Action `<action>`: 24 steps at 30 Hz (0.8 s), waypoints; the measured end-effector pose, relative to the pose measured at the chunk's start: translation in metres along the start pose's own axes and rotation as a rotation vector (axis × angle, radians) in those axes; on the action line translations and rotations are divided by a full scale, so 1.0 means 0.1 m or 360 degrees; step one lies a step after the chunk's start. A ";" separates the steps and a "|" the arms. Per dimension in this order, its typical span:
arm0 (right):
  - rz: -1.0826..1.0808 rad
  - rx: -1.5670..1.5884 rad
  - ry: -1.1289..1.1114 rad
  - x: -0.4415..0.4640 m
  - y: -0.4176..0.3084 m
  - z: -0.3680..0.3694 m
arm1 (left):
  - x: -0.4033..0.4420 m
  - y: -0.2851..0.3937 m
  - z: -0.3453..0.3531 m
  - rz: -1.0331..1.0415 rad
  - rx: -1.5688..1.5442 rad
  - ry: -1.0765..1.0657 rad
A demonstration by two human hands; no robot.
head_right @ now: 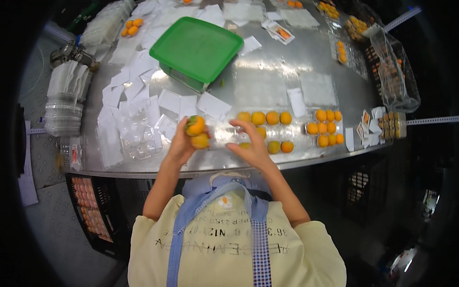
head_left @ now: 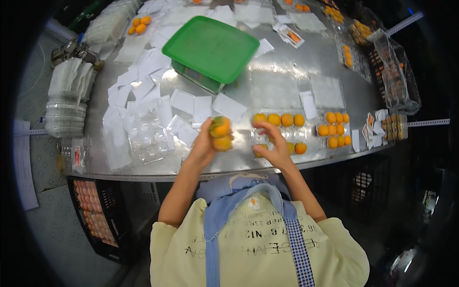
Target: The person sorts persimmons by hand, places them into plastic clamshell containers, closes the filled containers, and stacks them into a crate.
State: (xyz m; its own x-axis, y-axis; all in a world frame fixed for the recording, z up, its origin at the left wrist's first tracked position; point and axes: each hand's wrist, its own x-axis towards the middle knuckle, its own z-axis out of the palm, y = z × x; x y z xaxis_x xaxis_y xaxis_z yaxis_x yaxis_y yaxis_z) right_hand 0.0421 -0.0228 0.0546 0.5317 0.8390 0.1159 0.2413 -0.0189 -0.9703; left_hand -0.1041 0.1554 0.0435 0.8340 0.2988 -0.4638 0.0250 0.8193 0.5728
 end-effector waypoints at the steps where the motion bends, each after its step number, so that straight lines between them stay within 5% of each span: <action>1: -0.0046 0.0026 -0.0062 0.04 -0.04 0.06 | 0.03 -0.11 0.14 -0.0071 -0.0077 -0.0141; 4: -0.0076 0.0194 -0.0044 0.06 -0.05 0.11 | 0.15 -0.40 0.40 -0.0171 -0.0156 -0.0312; 10: 0.0389 0.0503 0.0061 -0.17 0.01 -0.05 | 0.20 -0.68 0.71 -0.0353 -0.0117 -0.0208; 14: 0.0354 0.0687 0.0407 -0.29 0.21 -0.53 | 0.19 -0.78 0.60 -0.0364 -0.0200 -0.0405; 16: 0.0423 0.0549 0.0616 -0.41 0.40 -0.89 | 0.14 -0.77 0.51 -0.0193 -0.0174 -0.0329; 20: 0.0394 -0.0533 0.0649 -0.68 0.66 -1.58 | 0.11 -0.82 0.42 -0.0106 -0.0146 -0.0027; 24: 0.0398 -0.0893 0.0245 -0.68 0.71 -1.80 | 0.12 -0.88 0.43 -0.0041 -0.0042 0.0044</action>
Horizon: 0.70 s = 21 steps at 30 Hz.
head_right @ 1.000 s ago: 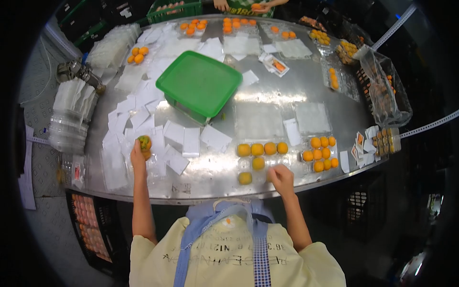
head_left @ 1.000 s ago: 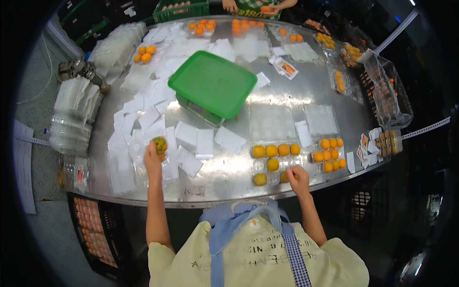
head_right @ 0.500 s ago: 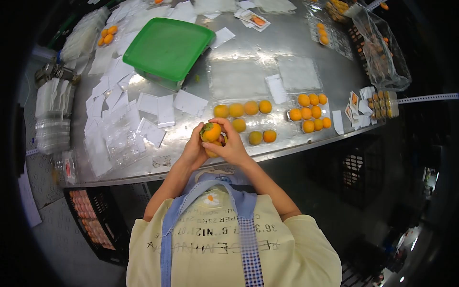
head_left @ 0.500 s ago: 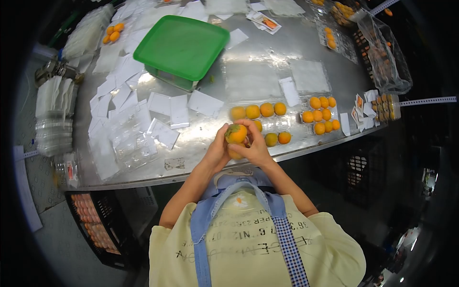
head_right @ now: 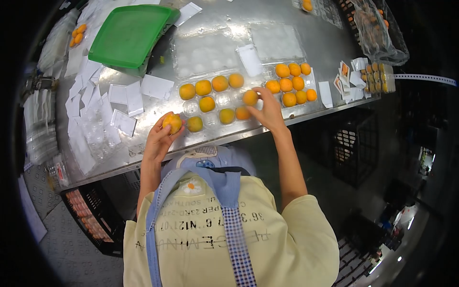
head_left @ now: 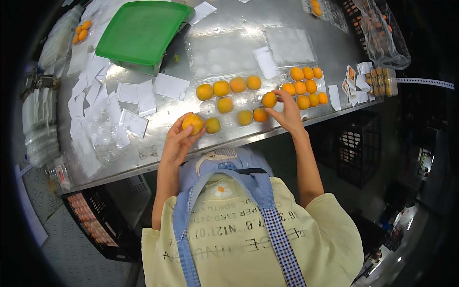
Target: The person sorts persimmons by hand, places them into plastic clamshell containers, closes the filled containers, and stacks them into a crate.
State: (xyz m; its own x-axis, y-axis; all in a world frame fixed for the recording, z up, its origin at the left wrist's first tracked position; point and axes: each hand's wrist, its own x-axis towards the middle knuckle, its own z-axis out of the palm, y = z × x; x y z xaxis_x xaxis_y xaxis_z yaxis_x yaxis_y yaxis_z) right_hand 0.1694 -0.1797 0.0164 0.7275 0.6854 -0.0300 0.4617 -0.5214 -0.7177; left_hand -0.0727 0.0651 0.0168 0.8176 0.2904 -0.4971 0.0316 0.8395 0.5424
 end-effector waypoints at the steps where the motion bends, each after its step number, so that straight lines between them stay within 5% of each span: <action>1: -0.0208 -0.0098 0.0021 0.06 0.08 0.04 | 0.01 -0.01 0.02 0.0011 0.0052 -0.0024; 5: -0.0482 -0.0428 -0.0129 0.24 0.17 0.10 | 0.01 -0.07 0.13 0.0019 0.0188 0.0059; 14: -0.0395 -0.0506 -0.0387 0.41 0.11 0.14 | 0.07 -0.25 0.25 0.0011 0.0414 0.0199; 17: -0.0456 -0.0264 -0.0238 0.37 -0.11 0.12 | 0.10 -0.28 0.33 0.0048 0.0416 0.0217; 21: -0.0415 0.0255 -0.0611 0.24 -0.65 0.24 | 0.19 -0.35 0.43 0.0027 0.0362 0.0187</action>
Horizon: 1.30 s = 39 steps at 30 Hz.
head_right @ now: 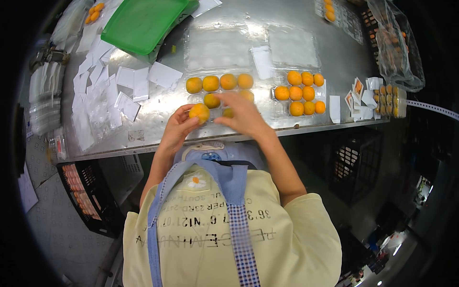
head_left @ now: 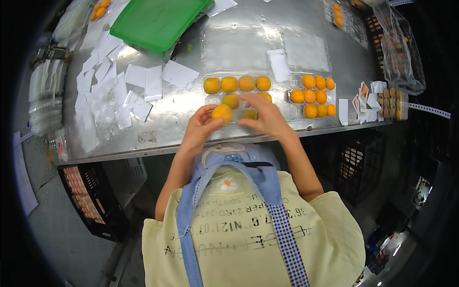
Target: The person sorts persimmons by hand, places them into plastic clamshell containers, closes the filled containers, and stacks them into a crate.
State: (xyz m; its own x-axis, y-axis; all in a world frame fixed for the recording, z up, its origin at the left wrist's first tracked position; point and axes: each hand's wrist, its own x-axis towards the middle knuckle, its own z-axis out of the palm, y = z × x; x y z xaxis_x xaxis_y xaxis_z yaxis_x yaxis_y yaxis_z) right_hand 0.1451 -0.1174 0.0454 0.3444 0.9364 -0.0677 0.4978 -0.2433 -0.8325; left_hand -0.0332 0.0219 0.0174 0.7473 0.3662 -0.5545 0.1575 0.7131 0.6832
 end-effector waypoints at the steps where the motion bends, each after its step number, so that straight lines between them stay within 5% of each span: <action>1: -0.0080 -0.0044 0.0027 0.01 -0.08 0.06 | 0.03 -0.03 0.01 -0.0004 -0.0011 -0.0019; 7: -0.0333 -0.0103 0.0067 0.08 -0.12 0.22 | 0.07 -0.10 0.05 0.0104 0.0204 -0.0053; 10: -0.0022 -0.0007 0.0186 0.06 0.01 0.13 | 0.07 -0.08 0.01 0.0120 0.0261 0.0082; 13: 0.0071 -0.0433 0.0390 0.07 0.33 0.10 | 0.09 -0.06 -0.14 0.0160 0.0219 0.0218; 33: -0.0022 -0.0863 0.0477 0.12 0.46 0.33 | -0.07 -0.03 -1.13 0.0321 0.0003 0.0729; 35: -0.0017 -0.0755 0.0453 0.15 0.42 0.35 | -0.11 0.00 -1.41 0.0570 0.0079 0.0928; 39: -0.0018 -0.0486 0.0710 0.03 0.36 0.33 | -0.43 0.34 -2.09 0.1279 0.0500 0.1899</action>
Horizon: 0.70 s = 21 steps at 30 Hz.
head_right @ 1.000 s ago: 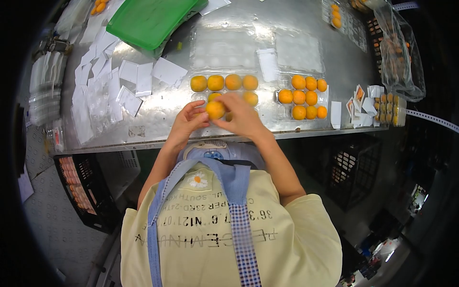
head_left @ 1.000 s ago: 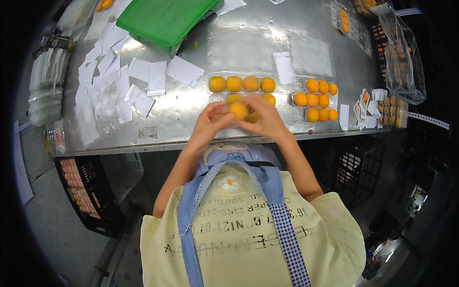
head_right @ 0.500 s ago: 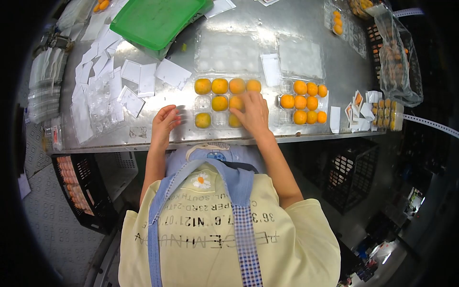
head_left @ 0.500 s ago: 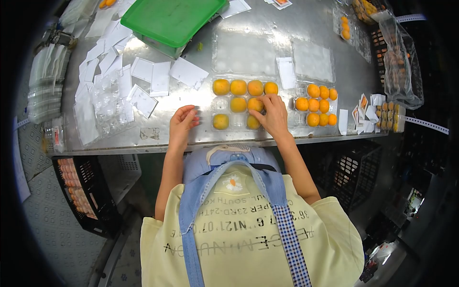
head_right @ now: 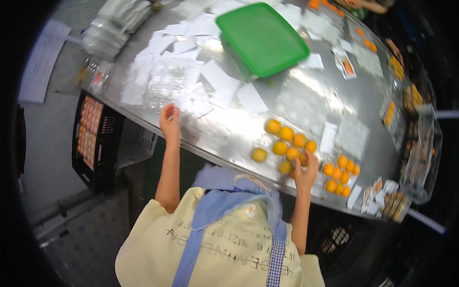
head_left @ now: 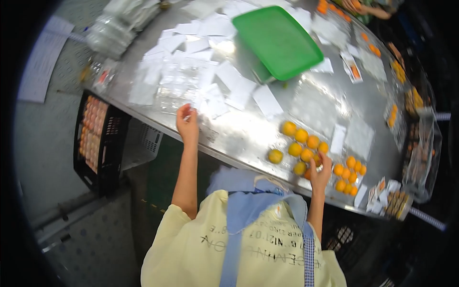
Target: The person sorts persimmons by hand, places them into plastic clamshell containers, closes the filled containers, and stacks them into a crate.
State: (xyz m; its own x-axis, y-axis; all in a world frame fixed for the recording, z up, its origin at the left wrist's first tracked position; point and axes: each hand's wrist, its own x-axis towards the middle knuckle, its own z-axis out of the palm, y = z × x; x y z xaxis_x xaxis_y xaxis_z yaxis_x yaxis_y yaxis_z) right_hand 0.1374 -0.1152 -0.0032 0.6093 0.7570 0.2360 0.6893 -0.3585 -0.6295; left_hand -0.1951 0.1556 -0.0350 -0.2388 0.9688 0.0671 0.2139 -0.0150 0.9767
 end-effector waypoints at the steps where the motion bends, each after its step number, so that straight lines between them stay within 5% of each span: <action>1: -0.0016 0.0009 0.0050 -0.03 0.01 -0.02 | 0.23 -0.16 -0.17 0.0010 0.0107 0.0253; 4: -0.0010 0.0017 0.0082 -0.06 -0.02 -0.08 | 0.78 -0.38 -0.63 -0.0115 0.0320 0.0794; 7: 0.0029 0.0104 0.0119 -0.05 -0.17 -0.02 | 1.21 -0.93 -0.83 -0.0475 -0.0069 0.1018; 14: -0.0354 0.0256 0.0061 0.06 -0.73 0.56 | 1.28 -0.92 -0.78 -0.0942 -0.1160 0.0820; 21: -0.0454 0.0481 -0.0352 0.07 -1.30 1.09 | 1.62 -0.72 -0.74 -0.1316 -0.1183 0.0666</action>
State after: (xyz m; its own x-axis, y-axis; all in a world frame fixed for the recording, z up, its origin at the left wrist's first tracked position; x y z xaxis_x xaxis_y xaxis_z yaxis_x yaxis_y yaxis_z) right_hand 0.0088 -0.0038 -0.0008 0.2913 0.9122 0.2882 0.6520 0.0312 -0.7576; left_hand -0.3197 0.2952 -0.0795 -0.3663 0.5981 -0.7128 -0.7200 0.3031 0.6243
